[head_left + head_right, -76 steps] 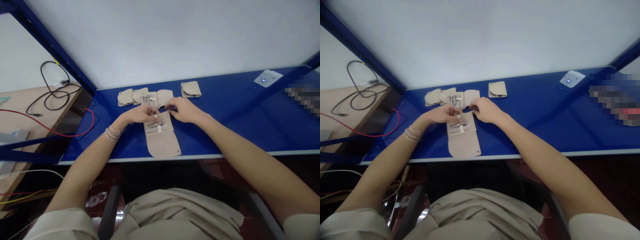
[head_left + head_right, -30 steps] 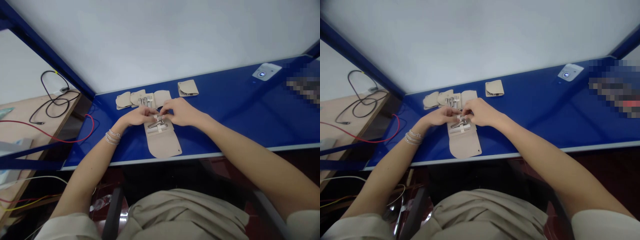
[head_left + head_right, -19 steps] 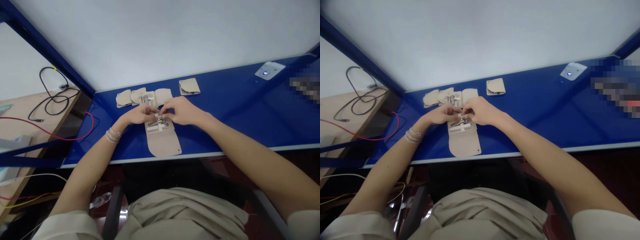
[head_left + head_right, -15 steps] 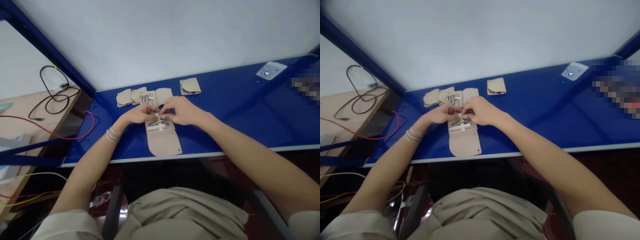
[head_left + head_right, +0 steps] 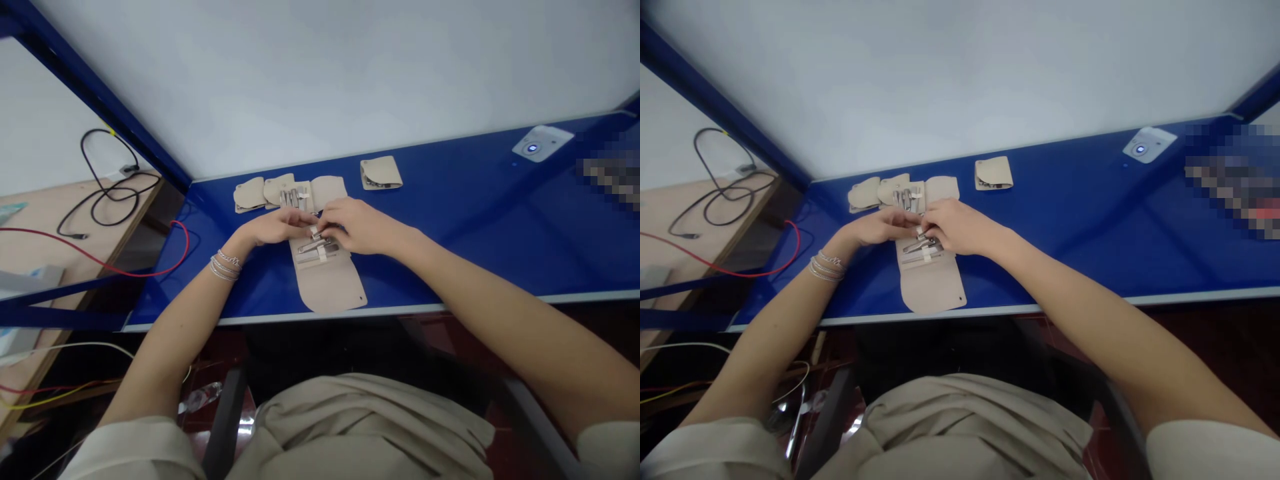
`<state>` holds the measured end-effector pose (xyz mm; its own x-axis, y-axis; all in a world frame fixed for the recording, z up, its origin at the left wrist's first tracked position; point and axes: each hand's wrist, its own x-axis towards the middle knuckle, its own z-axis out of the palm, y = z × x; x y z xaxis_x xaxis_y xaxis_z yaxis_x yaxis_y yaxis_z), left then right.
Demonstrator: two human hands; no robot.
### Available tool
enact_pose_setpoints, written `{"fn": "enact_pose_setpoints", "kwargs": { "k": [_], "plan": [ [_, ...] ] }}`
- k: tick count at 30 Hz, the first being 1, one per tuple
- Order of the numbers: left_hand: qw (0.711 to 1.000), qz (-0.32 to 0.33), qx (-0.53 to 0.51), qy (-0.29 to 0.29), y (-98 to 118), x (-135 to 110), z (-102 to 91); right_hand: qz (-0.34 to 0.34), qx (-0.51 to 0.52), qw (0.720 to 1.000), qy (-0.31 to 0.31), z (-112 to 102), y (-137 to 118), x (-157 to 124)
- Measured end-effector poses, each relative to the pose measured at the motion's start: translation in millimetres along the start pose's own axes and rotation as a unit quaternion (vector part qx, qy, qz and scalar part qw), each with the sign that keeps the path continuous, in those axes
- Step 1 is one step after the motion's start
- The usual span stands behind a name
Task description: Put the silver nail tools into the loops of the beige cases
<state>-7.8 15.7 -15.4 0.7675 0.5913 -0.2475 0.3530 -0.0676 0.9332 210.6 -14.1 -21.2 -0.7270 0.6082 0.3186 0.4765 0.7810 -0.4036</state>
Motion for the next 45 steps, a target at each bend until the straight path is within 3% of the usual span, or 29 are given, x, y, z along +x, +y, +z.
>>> {"fn": "enact_pose_setpoints", "kwargs": {
  "k": [20,27,41,45],
  "plan": [
    [0.998,0.002,0.054,0.033,-6,1,0.0,0.117,0.090,0.988,0.038,-3,0,-1],
    [0.996,0.003,0.075,0.047,-3,1,1.4,0.101,0.142,0.985,-0.006,-11,1,-4],
    [0.998,0.003,0.061,0.031,0,2,3.8,0.098,0.161,0.981,0.044,0,-5,-1],
    [0.995,-0.003,0.088,0.039,-1,2,2.2,0.089,0.154,0.979,0.100,2,-1,0]
  ]
}}
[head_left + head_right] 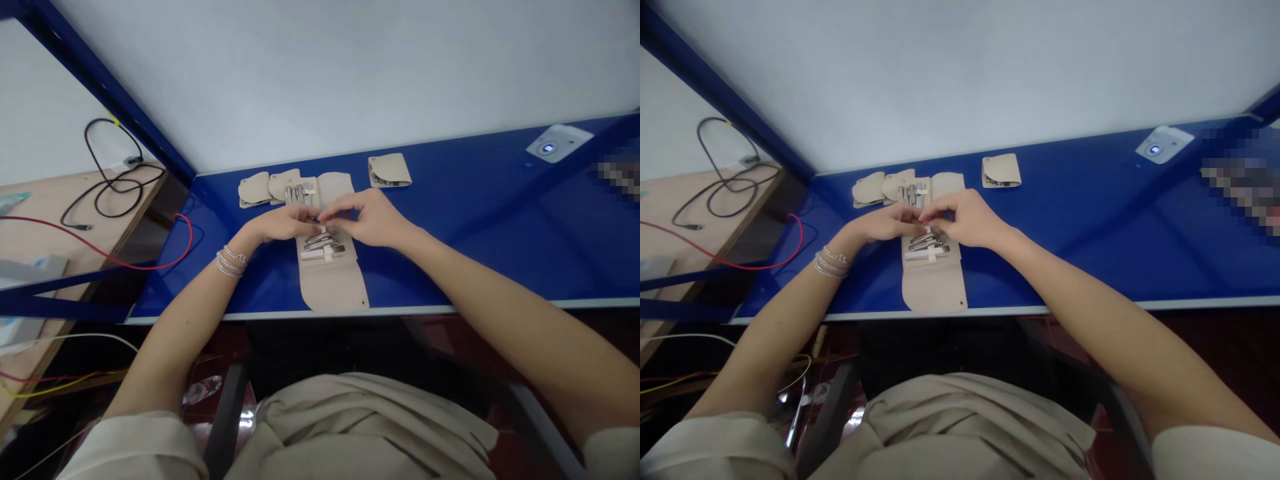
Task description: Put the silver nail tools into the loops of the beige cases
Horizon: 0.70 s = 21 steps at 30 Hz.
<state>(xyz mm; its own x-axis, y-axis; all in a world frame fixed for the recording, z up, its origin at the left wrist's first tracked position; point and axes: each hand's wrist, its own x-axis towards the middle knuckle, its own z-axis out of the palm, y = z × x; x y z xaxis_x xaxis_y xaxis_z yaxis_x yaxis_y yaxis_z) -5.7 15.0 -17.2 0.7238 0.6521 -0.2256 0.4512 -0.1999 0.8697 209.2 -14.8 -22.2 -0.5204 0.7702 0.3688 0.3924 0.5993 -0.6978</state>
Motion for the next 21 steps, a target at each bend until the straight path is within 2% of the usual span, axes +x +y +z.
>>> {"fn": "enact_pose_setpoints", "kwargs": {
  "k": [3,6,9,13,17,21],
  "plan": [
    [1.000,-0.012,0.013,-0.008,1,-1,-1.5,0.007,-0.027,0.998,0.053,3,11,2],
    [0.999,-0.025,0.036,-0.004,2,-2,-2.6,0.010,-0.061,0.996,0.068,8,26,5],
    [0.998,-0.031,0.052,0.004,1,-2,-2.9,-0.012,-0.080,0.996,0.025,15,38,8],
    [0.998,-0.035,0.046,-0.002,0,-2,-2.2,-0.045,-0.135,0.990,-0.003,22,44,15],
    [0.999,-0.040,0.027,0.003,2,-2,-0.8,-0.013,-0.136,0.991,0.002,21,43,16],
    [0.999,-0.045,0.022,-0.007,4,-2,-0.2,0.049,-0.113,0.991,0.047,7,35,12]
  ]
}}
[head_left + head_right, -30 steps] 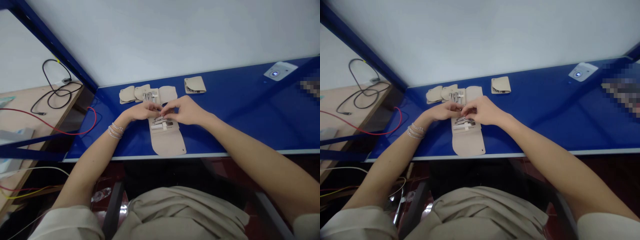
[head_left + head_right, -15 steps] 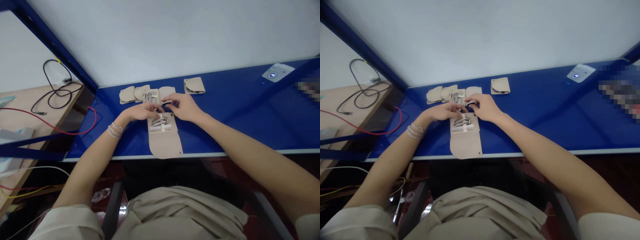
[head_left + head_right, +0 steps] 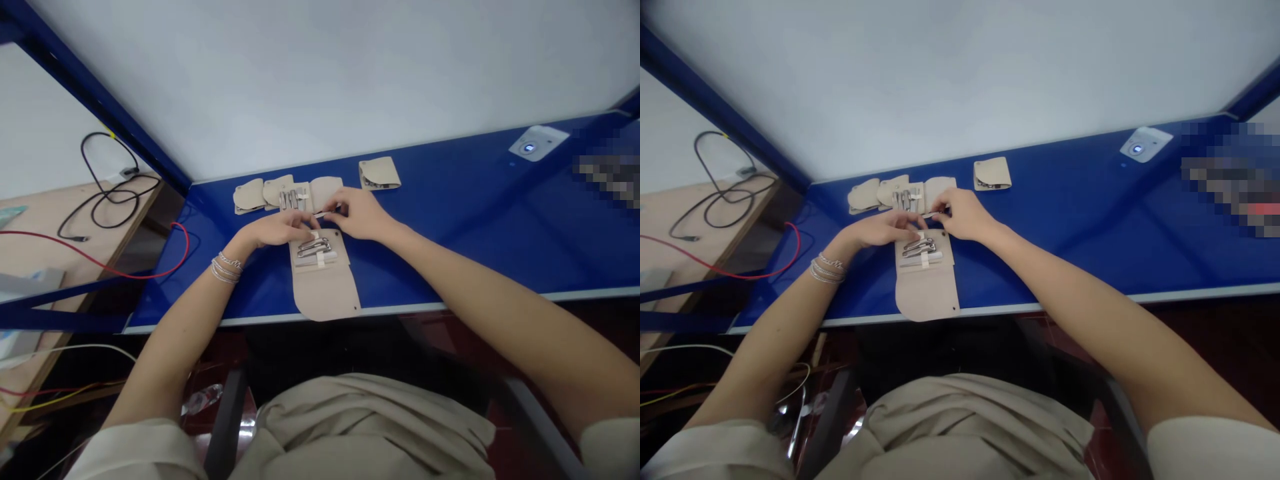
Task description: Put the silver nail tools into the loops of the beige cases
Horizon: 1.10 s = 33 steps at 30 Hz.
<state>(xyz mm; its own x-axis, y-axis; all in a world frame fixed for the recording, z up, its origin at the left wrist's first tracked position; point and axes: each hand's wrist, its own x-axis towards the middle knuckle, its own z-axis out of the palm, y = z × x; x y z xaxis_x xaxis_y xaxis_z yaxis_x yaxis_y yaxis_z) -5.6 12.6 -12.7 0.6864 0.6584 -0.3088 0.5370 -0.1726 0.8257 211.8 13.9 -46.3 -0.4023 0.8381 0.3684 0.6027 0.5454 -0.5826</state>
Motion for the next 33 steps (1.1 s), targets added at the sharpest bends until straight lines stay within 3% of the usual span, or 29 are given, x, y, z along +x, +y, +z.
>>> {"fn": "enact_pose_setpoints", "kwargs": {
  "k": [2,5,8,12,17,33],
  "plan": [
    [1.000,-0.002,-0.012,-0.008,-1,0,-0.4,0.033,-0.008,0.999,0.002,-14,-3,-2],
    [1.000,-0.005,-0.027,-0.013,-3,0,-1.0,0.080,-0.021,0.995,-0.047,-35,-9,-3],
    [0.999,-0.007,-0.031,-0.013,-3,0,-0.5,0.068,-0.005,0.994,-0.088,-46,-14,-4],
    [0.999,-0.006,-0.031,-0.007,0,0,0.5,0.042,-0.007,0.990,-0.138,-39,-18,-5],
    [0.999,-0.002,-0.026,-0.018,-1,0,-0.7,0.040,-0.004,0.991,-0.129,-29,-19,-6],
    [0.999,0.010,-0.033,-0.015,-5,0,-2.3,-0.011,-0.004,0.995,-0.096,-29,-22,-9]
  ]
}}
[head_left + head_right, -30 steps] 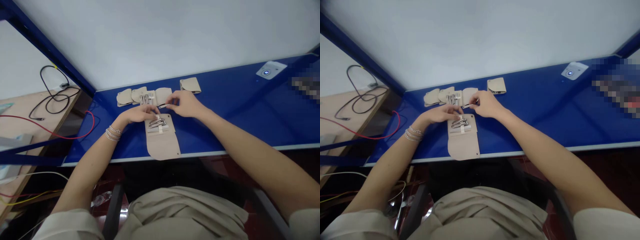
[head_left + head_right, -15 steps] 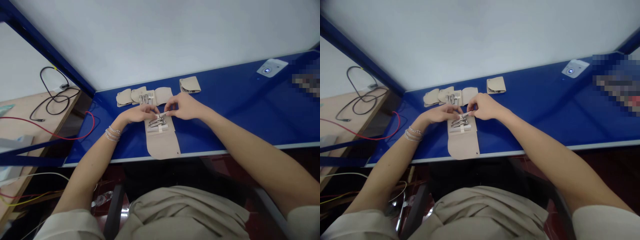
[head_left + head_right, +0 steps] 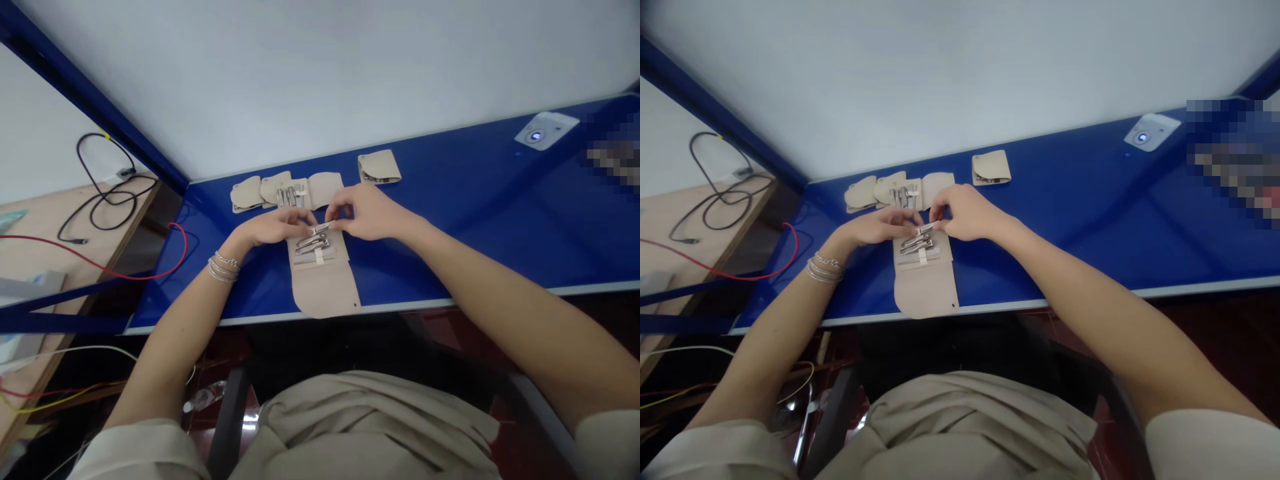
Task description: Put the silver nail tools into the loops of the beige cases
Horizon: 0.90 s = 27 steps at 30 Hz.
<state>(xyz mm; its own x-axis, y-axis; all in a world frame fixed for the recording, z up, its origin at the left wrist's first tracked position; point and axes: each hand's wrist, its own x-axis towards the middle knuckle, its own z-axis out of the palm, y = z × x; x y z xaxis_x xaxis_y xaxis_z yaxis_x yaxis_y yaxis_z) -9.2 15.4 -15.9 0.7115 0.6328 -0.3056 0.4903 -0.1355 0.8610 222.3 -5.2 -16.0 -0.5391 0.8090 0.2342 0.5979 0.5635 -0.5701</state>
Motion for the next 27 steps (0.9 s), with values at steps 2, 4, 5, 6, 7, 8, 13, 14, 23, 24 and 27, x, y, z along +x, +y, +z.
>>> {"fn": "enact_pose_setpoints", "kwargs": {
  "k": [2,4,5,6,7,8,13,14,23,24,27],
  "plan": [
    [1.000,0.001,0.000,-0.001,0.5,-0.2,0.0,-0.002,-0.007,1.000,0.001,0.3,-1.3,-0.5],
    [1.000,0.001,0.011,0.004,1.2,-0.5,0.1,-0.003,-0.010,1.000,0.004,0.6,-2.1,-0.8],
    [1.000,0.001,0.016,0.007,1.7,-0.7,0.2,-0.005,-0.011,1.000,0.006,0.7,-2.4,-1.0],
    [1.000,0.000,0.021,0.010,2.2,-0.8,0.4,-0.006,-0.010,1.000,0.008,0.9,-2.5,-1.0],
    [1.000,-0.001,0.023,0.012,2.7,-1.0,0.6,-0.008,-0.009,1.000,0.010,1.1,-2.6,-1.1],
    [1.000,-0.003,0.024,0.012,3.1,-1.1,0.9,-0.010,-0.006,1.000,0.012,1.4,-2.6,-1.0],
    [1.000,-0.002,0.020,0.018,3.6,-0.8,2.2,-0.014,0.014,1.000,0.019,3.7,-1.3,-0.4],
    [1.000,-0.003,0.016,0.017,3.4,-0.5,2.3,-0.015,0.017,1.000,0.022,4.2,-1.0,-0.3],
    [1.000,-0.016,-0.014,0.020,4.9,-1.8,2.4,-0.019,0.017,1.000,0.009,6.2,-0.5,-0.2],
    [1.000,-0.016,-0.017,0.020,5.0,-2.0,2.2,-0.022,0.017,1.000,0.007,6.1,-0.4,-0.3],
    [1.000,-0.012,-0.024,0.016,4.6,-1.8,1.6,-0.034,0.013,0.999,0.002,6.0,0.0,-0.5]
  ]
}}
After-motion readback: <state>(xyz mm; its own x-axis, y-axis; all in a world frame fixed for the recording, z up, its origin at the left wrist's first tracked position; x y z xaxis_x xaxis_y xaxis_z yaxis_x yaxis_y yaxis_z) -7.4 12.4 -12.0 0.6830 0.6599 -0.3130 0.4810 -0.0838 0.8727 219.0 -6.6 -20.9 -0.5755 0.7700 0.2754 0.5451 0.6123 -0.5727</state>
